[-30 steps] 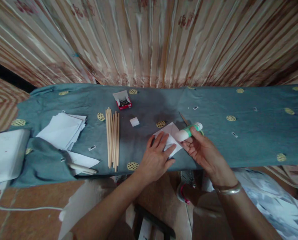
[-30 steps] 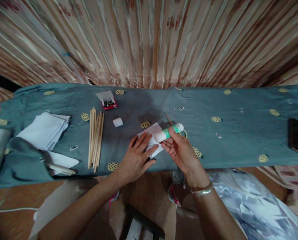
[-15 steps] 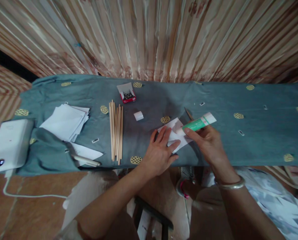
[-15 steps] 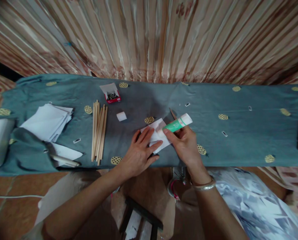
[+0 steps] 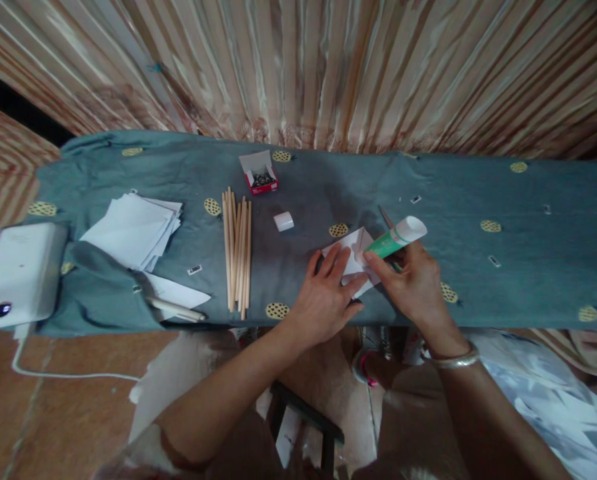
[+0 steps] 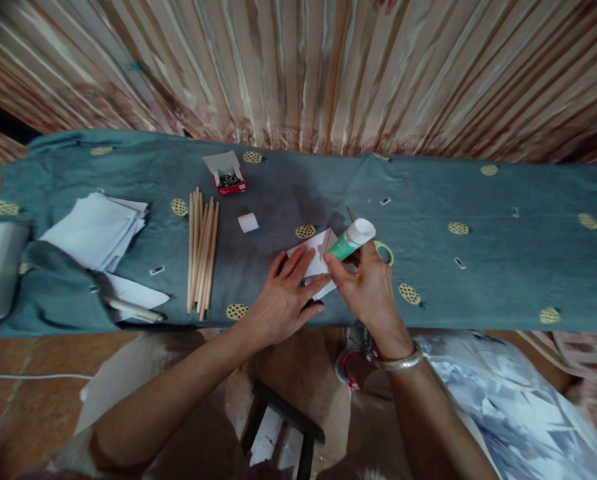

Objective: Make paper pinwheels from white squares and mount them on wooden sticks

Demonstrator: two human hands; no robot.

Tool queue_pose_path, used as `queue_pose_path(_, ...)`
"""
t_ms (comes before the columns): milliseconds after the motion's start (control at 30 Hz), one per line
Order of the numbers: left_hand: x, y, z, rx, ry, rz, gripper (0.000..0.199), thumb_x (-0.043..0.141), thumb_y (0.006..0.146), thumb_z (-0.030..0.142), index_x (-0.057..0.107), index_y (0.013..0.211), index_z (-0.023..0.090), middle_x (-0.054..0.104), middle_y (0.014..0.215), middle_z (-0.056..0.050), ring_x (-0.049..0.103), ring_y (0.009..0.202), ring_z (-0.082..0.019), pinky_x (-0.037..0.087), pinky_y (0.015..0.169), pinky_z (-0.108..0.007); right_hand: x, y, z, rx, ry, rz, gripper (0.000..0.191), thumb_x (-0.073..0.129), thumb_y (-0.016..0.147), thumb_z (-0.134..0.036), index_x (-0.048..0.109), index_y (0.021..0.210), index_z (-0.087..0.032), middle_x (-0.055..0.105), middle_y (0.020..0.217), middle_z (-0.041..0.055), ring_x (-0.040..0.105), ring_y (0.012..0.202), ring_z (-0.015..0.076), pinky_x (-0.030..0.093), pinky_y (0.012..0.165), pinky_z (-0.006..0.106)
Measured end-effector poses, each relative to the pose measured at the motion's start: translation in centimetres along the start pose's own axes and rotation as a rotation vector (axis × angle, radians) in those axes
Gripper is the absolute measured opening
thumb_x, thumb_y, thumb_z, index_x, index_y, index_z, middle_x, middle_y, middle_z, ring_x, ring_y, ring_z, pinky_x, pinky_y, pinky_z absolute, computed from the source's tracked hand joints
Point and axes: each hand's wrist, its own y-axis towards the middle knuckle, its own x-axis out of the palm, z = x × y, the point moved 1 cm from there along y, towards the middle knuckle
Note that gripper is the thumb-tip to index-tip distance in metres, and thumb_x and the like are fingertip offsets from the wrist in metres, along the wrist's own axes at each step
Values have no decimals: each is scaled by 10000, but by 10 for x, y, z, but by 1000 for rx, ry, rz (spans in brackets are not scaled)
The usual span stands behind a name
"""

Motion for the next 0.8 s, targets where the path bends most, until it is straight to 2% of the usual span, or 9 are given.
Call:
queue_pose_path(167, -2, 1, 1, -2, -6, -11, 480, 621, 858, 394, 565, 1300, 216, 365, 1511, -193, 246, 1442, -375, 223, 1133, -599, 0, -1, -2, -59, -78, 15, 385, 615, 798, -545, 596, 932, -184, 706, 801, 97, 656, 698, 263, 471, 606, 358)
queue_pose_path(367, -2, 0, 1, -6, -4, -1, 459, 613, 864, 395, 569, 1284, 215, 365, 1515, -187, 250, 1441, -371, 219, 1134, -607, 1, -2, -4, -107, -125, -3, 415, 575, 839, -558, 583, 1024, -186, 716, 865, 109, 660, 747, 271, 478, 625, 360)
queue_pose_path(633, -1, 0, 2, -16, 10, -3, 465, 629, 852, 399, 563, 1278, 225, 352, 1524, -178, 248, 1440, -372, 192, 1127, -640, 3, -2, -5, -116, -111, -15, 431, 572, 845, -552, 591, 1074, -188, 729, 951, 125, 683, 838, 298, 508, 696, 396)
queue_pose_path(800, -1, 0, 2, -8, 26, -12, 470, 625, 853, 407, 556, 1282, 226, 352, 1523, -181, 237, 1444, -376, 184, 1119, -658, 4, -2, -7, -108, -105, -34, 412, 568, 847, -548, 601, 1043, -188, 732, 923, 124, 688, 814, 295, 508, 686, 394)
